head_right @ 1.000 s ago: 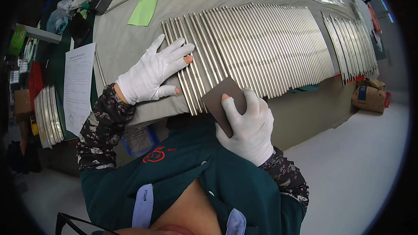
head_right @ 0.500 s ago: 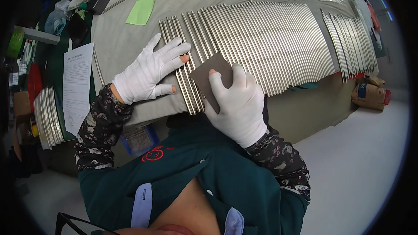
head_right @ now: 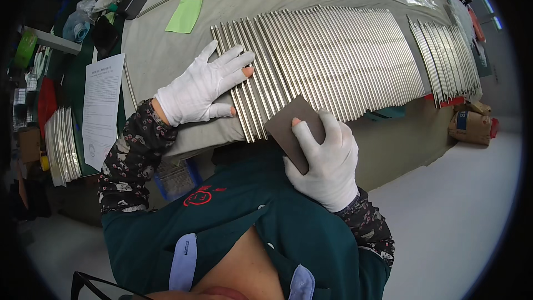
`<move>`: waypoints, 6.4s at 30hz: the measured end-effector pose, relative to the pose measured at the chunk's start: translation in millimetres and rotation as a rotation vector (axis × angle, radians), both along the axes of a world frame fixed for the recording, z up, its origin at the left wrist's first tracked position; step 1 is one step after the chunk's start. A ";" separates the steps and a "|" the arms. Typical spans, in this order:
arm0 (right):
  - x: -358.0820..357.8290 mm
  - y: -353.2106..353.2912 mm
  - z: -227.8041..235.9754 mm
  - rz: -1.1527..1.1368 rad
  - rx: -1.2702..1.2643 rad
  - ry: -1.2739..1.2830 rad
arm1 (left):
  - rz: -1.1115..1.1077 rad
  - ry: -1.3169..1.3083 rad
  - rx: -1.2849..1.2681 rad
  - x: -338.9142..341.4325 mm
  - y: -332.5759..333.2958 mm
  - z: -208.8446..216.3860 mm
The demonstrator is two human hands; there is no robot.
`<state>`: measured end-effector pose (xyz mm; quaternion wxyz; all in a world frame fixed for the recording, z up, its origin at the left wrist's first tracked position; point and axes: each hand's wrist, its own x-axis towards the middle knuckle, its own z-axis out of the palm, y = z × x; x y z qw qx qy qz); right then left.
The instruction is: The worker is using a sanding block to polish or deburr the ends of several thin metal rods at a workbench.
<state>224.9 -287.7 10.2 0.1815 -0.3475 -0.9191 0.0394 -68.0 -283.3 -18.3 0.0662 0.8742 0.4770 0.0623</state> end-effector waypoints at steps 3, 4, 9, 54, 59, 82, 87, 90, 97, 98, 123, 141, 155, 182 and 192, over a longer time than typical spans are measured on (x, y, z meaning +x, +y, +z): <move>-3.5 -2.9 -1.8 0.007 0.006 0.000 | -0.007 -0.007 0.039 2.6 3.1 -2.9; -4.6 -2.8 -2.2 0.014 0.001 0.003 | -0.004 -0.007 0.039 2.6 2.8 -4.6; -18.8 0.0 -4.2 -0.004 0.032 -0.034 | -0.009 0.001 0.032 5.1 5.6 -5.6; 28.8 108.6 26.7 0.049 0.112 0.047 | 0.018 0.104 -0.070 18.4 24.5 19.5; 1.1 244.7 15.1 -0.027 0.106 0.010 | 0.296 -0.080 0.022 14.7 62.2 0.6; -91.4 221.4 -32.0 0.248 0.133 -0.275 | 0.798 0.041 0.291 34.8 82.0 -23.1; -87.7 215.3 -28.7 0.238 0.079 -0.262 | 0.851 0.032 0.281 38.2 76.8 -27.9; -83.8 213.1 -29.1 0.236 0.088 -0.232 | 0.838 -0.008 0.265 46.4 70.3 -25.3; -63.2 189.5 -19.0 0.255 -0.019 -0.278 | 0.809 -0.050 0.214 64.4 49.0 -14.0; -55.5 192.4 -23.2 0.282 -0.015 -0.229 | 0.782 -0.071 0.209 64.2 51.3 -18.6; 102.6 119.2 -53.0 -0.099 -2.076 0.610 | -0.110 -0.068 -0.054 88.4 -0.4 3.5; 43.3 111.9 41.6 0.354 -1.857 0.346 | -0.397 -0.449 0.472 127.8 64.5 42.3; -96.3 184.6 -15.8 0.292 -0.845 0.706 | 0.039 -1.667 0.070 33.3 94.5 63.7; -77.5 96.7 -10.2 -0.183 -1.865 0.466 | 0.898 -0.844 0.712 75.6 92.5 -19.1; -68.9 110.3 13.3 0.204 -0.710 -0.505 | 0.574 -0.232 0.150 41.7 39.0 -3.5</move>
